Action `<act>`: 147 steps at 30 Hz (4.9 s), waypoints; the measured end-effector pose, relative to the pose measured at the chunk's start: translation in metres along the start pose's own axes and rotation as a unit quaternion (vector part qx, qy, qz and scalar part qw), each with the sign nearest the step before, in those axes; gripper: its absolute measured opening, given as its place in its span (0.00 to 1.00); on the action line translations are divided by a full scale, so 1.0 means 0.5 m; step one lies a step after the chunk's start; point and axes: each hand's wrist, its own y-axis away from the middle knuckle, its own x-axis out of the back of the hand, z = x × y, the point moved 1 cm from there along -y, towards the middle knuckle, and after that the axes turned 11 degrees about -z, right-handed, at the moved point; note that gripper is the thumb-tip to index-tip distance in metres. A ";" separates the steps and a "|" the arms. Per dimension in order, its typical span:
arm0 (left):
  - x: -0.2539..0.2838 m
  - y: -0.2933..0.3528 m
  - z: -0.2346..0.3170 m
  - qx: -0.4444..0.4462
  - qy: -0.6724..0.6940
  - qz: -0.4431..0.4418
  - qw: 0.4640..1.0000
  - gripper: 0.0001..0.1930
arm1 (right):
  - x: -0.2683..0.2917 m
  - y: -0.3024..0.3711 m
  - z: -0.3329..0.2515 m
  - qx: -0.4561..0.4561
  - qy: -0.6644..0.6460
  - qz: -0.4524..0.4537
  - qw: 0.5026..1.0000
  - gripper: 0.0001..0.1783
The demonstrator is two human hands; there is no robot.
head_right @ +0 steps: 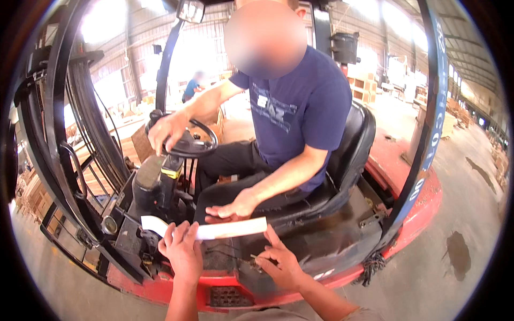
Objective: The person uses a sliding table saw to cut wood pieces, holds a finished piece to a template, and then hands the piece to a forklift driver.
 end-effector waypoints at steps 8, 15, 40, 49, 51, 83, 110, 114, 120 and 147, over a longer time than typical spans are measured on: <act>0.003 0.007 -0.002 -0.003 0.001 0.007 1.000 0.24 | -0.008 0.004 -0.005 0.020 -0.004 0.011 1.000 0.07; -0.002 -0.015 0.005 -0.010 0.011 0.007 1.000 0.25 | 0.002 -0.012 -0.003 0.006 0.007 0.003 1.000 0.07; -0.021 0.022 0.002 -0.002 0.024 -0.011 1.000 0.27 | -0.009 0.022 0.004 -0.011 -0.016 0.014 1.000 0.07; -0.027 0.035 -0.017 0.007 0.033 -0.009 0.999 0.28 | -0.023 0.018 0.023 -0.008 -0.020 0.006 1.000 0.08; -0.018 0.026 -0.002 -0.003 0.033 0.000 0.999 0.27 | -0.012 0.018 0.015 -0.005 -0.015 0.010 1.000 0.09; -0.029 0.040 -0.013 0.011 0.046 -0.020 0.999 0.28 | -0.030 0.029 0.025 0.003 -0.025 0.015 1.000 0.08; -0.039 0.045 -0.010 0.007 0.046 -0.025 0.999 0.28 | -0.029 0.037 0.033 0.001 -0.010 0.017 1.000 0.06; -0.037 0.047 -0.005 0.006 0.040 -0.026 0.999 0.27 | -0.028 0.041 0.034 0.002 -0.013 0.017 1.000 0.07; -0.035 0.049 0.000 0.010 0.037 -0.028 0.999 0.27 | -0.024 0.044 0.035 -0.007 -0.014 0.010 1.000 0.07; -0.041 0.049 0.005 0.029 0.062 -0.025 0.997 0.27 | -0.021 0.042 0.033 -0.003 -0.005 0.006 1.000 0.07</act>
